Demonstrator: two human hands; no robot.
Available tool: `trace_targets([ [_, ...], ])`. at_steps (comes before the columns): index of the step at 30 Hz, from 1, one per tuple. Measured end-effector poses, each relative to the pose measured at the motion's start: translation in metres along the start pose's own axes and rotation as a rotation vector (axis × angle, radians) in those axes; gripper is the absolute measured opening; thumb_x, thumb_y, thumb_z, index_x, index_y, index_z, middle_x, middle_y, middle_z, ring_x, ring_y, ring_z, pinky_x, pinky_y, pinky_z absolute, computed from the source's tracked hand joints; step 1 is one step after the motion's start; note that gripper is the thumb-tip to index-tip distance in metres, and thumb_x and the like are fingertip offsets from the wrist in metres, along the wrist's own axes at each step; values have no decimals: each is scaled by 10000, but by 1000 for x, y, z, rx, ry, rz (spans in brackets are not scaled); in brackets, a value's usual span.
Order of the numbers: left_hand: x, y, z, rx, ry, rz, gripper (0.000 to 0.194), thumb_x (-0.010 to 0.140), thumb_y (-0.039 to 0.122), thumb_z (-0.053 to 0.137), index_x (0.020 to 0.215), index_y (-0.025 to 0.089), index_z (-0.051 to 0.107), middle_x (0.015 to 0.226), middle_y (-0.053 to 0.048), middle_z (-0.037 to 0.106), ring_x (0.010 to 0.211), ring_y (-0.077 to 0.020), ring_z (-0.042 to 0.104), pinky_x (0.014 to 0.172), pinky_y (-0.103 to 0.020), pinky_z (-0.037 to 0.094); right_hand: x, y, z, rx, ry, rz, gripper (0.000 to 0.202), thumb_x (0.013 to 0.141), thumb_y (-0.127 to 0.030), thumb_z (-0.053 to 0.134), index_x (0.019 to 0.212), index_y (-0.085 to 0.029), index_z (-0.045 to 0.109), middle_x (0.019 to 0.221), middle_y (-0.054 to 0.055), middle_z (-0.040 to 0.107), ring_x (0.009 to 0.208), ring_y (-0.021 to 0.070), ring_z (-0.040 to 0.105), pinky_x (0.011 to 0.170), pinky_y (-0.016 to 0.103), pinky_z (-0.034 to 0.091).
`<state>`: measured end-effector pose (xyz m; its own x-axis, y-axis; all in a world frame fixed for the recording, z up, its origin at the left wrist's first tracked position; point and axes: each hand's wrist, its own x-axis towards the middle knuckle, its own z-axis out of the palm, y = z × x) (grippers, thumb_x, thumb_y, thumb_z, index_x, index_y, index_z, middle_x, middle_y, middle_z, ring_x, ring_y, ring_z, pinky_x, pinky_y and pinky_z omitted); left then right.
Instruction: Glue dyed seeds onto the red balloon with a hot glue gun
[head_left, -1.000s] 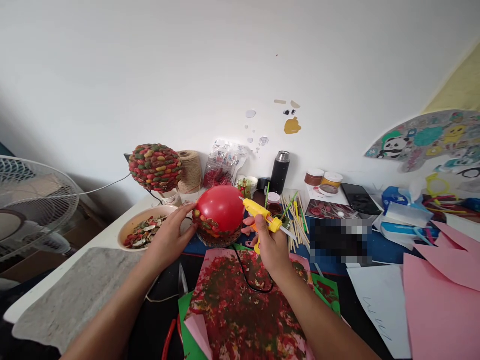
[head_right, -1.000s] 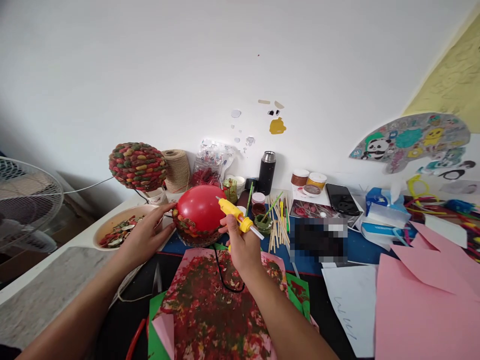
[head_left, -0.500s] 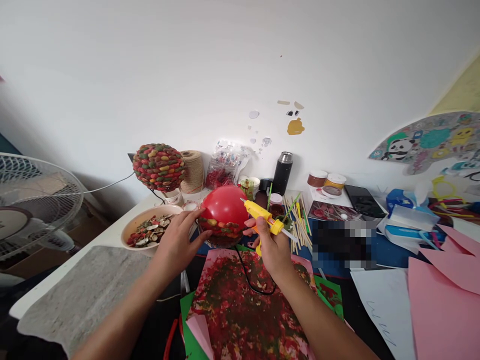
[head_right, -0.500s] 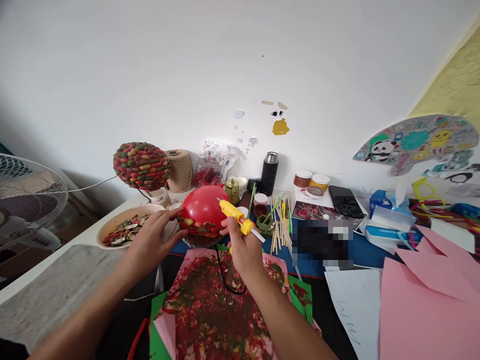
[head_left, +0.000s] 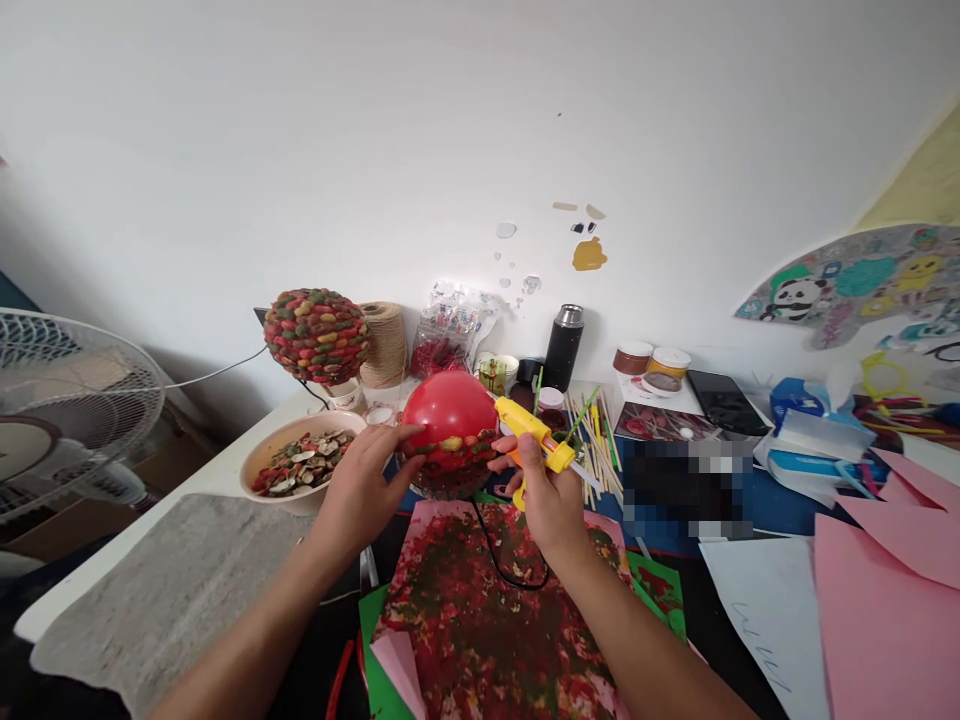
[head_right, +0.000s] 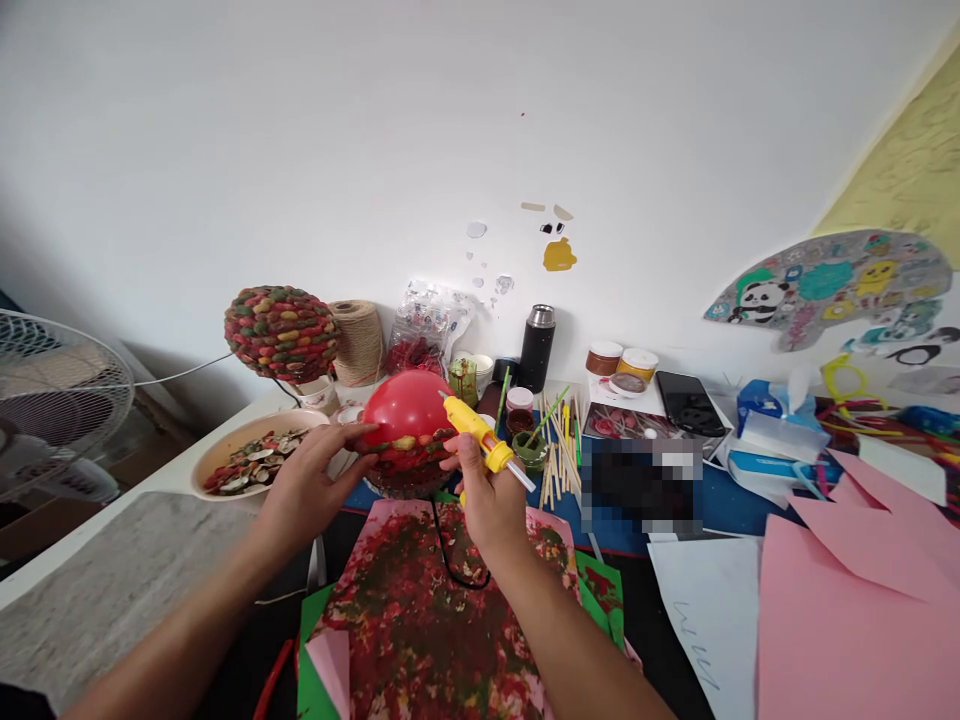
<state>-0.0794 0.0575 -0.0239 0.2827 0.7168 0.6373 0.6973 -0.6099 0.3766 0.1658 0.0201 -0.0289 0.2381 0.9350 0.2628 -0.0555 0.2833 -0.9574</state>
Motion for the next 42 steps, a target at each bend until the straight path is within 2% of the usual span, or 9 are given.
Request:
trace_targets([
  [3, 1, 8, 1, -4, 1, 52, 204, 1042, 273, 662, 1235, 227, 710, 988, -49, 763, 948, -264, 688, 900, -402, 544, 0, -1, 0, -4, 0, -4, 705, 941, -858, 618, 953, -182, 815, 814, 110, 824, 620, 212, 750, 477, 266, 525],
  [8, 0, 22, 1, -46, -33, 159, 189, 1065, 266, 659, 1238, 237, 729, 1065, -65, 785, 977, -254, 706, 891, -378, 545, 0, 2, 1, 1, 13, -13, 719, 948, -862, 605, 956, -176, 823, 818, 109, 818, 586, 187, 711, 487, 262, 527],
  [13, -2, 26, 1, -67, -54, 170, 242, 1054, 256, 680, 1290, 245, 732, 1115, -76, 791, 1020, -256, 713, 901, -365, 562, -1, 3, 1, -14, 8, -33, 715, 967, -852, 587, 942, -176, 818, 805, 103, 808, 569, 180, 700, 486, 262, 529],
  [18, -4, 25, 0, -108, -27, 131, 197, 1059, 250, 665, 1238, 245, 748, 1088, -68, 769, 1018, -239, 723, 906, -351, 573, -1, 2, 1, -8, -3, -25, 730, 945, -877, 591, 946, -181, 812, 819, 108, 806, 652, 213, 750, 495, 260, 537],
  [24, -4, 17, -13, -121, 12, 55, 172, 1073, 274, 628, 1179, 247, 761, 1047, -56, 765, 963, -219, 727, 887, -340, 580, -2, 4, 1, -16, -7, -1, 730, 943, -884, 585, 949, -187, 802, 760, 92, 792, 603, 200, 714, 519, 271, 542],
  [29, 7, -2, -23, 10, 126, -83, 256, 1068, 362, 590, 1217, 222, 744, 1213, -109, 780, 1173, -284, 724, 1046, -425, 569, -2, 6, 0, -47, -12, 5, 742, 945, -889, 573, 959, -186, 809, 786, 104, 802, 596, 207, 714, 522, 287, 549],
  [35, 23, -20, -13, 32, -74, -248, 535, 1038, 503, 526, 1456, 185, 627, 1483, -167, 716, 1392, -356, 656, 1173, -522, 514, -1, 2, 1, -48, -9, -13, 719, 939, -879, 596, 964, -191, 802, 901, 130, 829, 706, 253, 783, 510, 293, 558],
  [39, 25, -22, -8, -3, -208, -394, 695, 1030, 630, 480, 1533, 160, 575, 1474, -194, 723, 1358, -377, 691, 1137, -539, 537, -1, 1, 2, -18, -12, -15, 697, 923, -868, 635, 982, -192, 797, 1009, 148, 837, 804, 290, 829, 493, 286, 555],
  [42, 23, -22, -7, -58, -226, -385, 672, 1032, 655, 469, 1485, 183, 618, 1456, -173, 740, 1310, -358, 722, 1118, -519, 549, -1, 2, 1, -33, -33, -16, 712, 945, -874, 593, 987, -194, 802, 1031, 154, 843, 852, 299, 837, 509, 287, 564],
])
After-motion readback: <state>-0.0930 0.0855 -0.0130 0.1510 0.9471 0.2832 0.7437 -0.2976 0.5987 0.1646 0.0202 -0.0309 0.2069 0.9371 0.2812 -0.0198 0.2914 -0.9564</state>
